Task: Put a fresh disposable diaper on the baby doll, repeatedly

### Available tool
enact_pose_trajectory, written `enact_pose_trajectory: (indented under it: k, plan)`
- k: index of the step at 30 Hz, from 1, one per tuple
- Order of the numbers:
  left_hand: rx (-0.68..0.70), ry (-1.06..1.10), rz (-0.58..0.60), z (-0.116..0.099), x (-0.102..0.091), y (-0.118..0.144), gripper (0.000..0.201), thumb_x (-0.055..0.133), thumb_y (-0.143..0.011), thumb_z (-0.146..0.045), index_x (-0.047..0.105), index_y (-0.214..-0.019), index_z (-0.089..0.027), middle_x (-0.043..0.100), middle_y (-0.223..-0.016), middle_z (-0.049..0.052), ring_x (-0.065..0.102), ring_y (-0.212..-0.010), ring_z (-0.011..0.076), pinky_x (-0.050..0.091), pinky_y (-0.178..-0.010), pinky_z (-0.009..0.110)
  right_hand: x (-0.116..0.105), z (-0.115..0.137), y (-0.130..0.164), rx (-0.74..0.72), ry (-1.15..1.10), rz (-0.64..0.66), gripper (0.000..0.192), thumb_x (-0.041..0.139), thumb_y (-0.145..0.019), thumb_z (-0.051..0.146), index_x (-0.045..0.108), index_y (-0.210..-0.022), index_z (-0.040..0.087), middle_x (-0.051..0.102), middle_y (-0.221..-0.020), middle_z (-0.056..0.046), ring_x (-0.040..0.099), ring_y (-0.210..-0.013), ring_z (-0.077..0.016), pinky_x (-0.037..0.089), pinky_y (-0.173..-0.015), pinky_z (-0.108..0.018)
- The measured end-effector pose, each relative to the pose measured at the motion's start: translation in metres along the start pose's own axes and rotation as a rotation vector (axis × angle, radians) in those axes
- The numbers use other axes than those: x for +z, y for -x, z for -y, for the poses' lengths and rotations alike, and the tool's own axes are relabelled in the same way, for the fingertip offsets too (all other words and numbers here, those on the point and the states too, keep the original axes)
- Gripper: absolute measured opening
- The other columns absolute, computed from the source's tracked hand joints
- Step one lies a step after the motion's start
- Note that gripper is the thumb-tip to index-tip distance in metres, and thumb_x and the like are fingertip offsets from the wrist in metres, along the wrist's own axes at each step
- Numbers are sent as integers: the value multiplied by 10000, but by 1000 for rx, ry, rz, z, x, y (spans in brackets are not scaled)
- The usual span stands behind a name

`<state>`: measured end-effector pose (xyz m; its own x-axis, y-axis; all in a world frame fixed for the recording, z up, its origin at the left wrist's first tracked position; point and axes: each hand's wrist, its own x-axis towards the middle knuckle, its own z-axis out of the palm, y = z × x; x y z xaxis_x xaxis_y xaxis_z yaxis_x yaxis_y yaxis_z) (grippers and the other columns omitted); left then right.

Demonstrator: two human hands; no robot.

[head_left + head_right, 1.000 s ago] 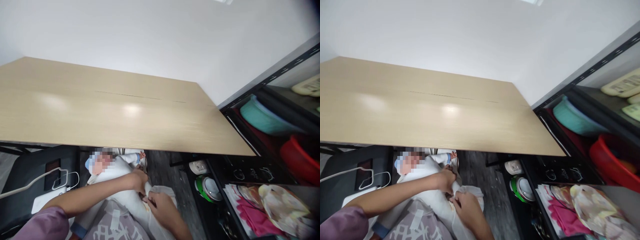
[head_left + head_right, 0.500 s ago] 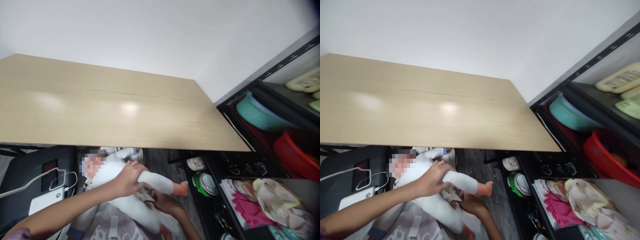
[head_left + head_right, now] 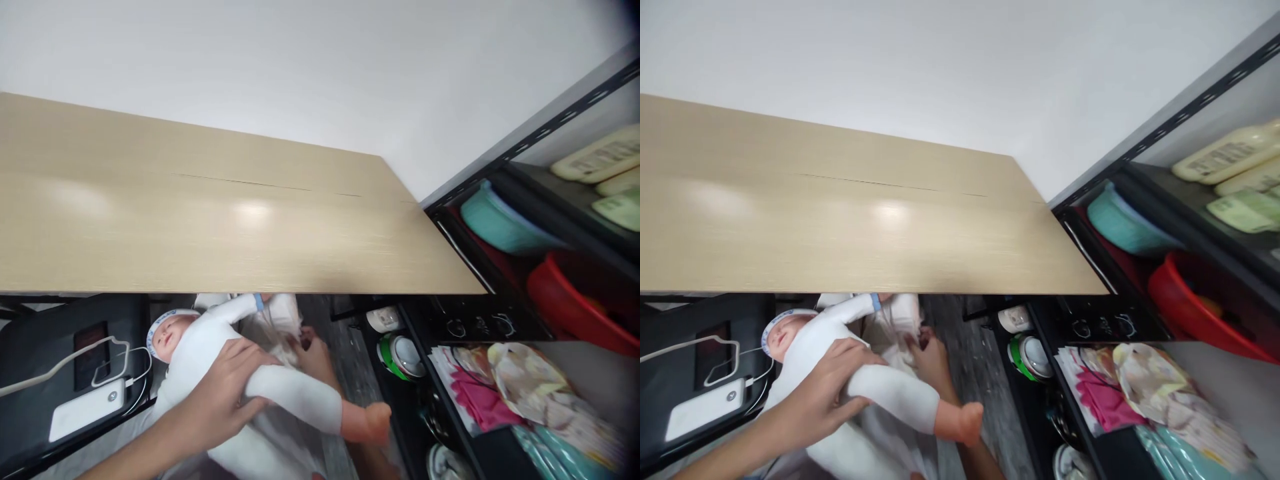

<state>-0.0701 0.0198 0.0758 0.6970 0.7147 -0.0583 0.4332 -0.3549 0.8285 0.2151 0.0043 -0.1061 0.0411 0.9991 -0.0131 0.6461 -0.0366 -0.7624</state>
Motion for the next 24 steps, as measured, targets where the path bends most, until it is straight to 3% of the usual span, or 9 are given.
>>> enact_pose_trajectory:
  k: [2, 5, 7, 9, 11, 14, 17, 21, 24]
  plan:
    - [-6, -27, 53, 2, 14, 3, 358, 748, -1036, -288, 693, -1388, -263, 726, -1309, 100, 604, -1273, 348, 488, -1136, 526, 26, 3, -10, 85, -36, -200, 464, 629, -1010, 721, 656, -1275, 341, 712, -832, -45, 686, -699, -307, 559, -641, -434]
    - [-36, -74, 100, 6, 33, 5, 349, 767, -982, -208, 701, -1323, -236, 719, -1298, 111, 593, -1266, 363, 477, -1142, 557, 47, 12, -16, 48, 71, -343, 638, 725, -965, 735, 598, -1405, 291, 740, -1188, -130, 717, -1090, -375, 611, -984, -529]
    - [-54, -90, 109, 8, 39, 4, 346, 779, -960, -182, 700, -1293, -228, 715, -1307, 112, 581, -1288, 372, 467, -1159, 573, 53, 17, -18, -11, 166, -304, 747, 753, -970, 717, 570, -1525, 251, 646, -1489, -205, 603, -1398, -439, 507, -1197, -622]
    - [-54, -96, 109, 9, 42, 3, 366, 790, -958, -184, 691, -1308, -231, 712, -1318, 110, 573, -1306, 377, 459, -1170, 588, 58, 18, -22, -51, 218, -202, 847, 772, -973, 694, 514, -1650, 255, 469, -1719, -224, 424, -1605, -483, 409, -1290, -682]
    - [-45, -102, 111, 9, 43, 1, 394, 796, -962, -189, 682, -1337, -236, 712, -1331, 109, 571, -1306, 377, 457, -1167, 599, 67, 13, -33, -41, 239, -85, 935, 834, -927, 650, 488, -1710, 272, 334, -1826, -207, 287, -1696, -506, 362, -1327, -698]
    - [-37, -125, 133, 9, 44, -2, 405, 783, -964, -171, 675, -1351, -227, 711, -1344, 107, 574, -1293, 374, 453, -1166, 609, 82, 3, -60, 22, 243, 23, 1005, 901, -845, 505, 500, -1729, 244, 353, -1826, -208, 293, -1703, -498, 351, -1354, -658]
    - [-34, -137, 155, 10, 46, -4, 425, 776, -962, -159, 668, -1367, -227, 709, -1364, 99, 575, -1296, 369, 450, -1178, 608, 88, -2, -86, -27, 199, 35, 890, 849, -846, 391, 580, -1674, 204, 486, -1749, -205, 368, -1670, -447, 341, -1372, -601]
    - [-51, -173, 160, 13, 49, -5, 405, 800, -972, -199, 677, -1357, -225, 708, -1348, 102, 572, -1294, 375, 459, -1178, 603, 79, -4, -96, -107, 58, 17, 683, 790, -857, 351, 691, -1516, 203, 610, -1611, -172, 490, -1564, -385, 401, -1336, -553]
    - [-40, -190, 158, 13, 51, -5, 411, 817, -976, -222, 681, -1363, -244, 705, -1332, 99, 577, -1282, 372, 464, -1171, 596, 66, -8, -93, -27, 3, -92, 616, 766, -922, 411, 674, -1498, 215, 601, -1572, -180, 522, -1508, -386, 429, -1293, -572]
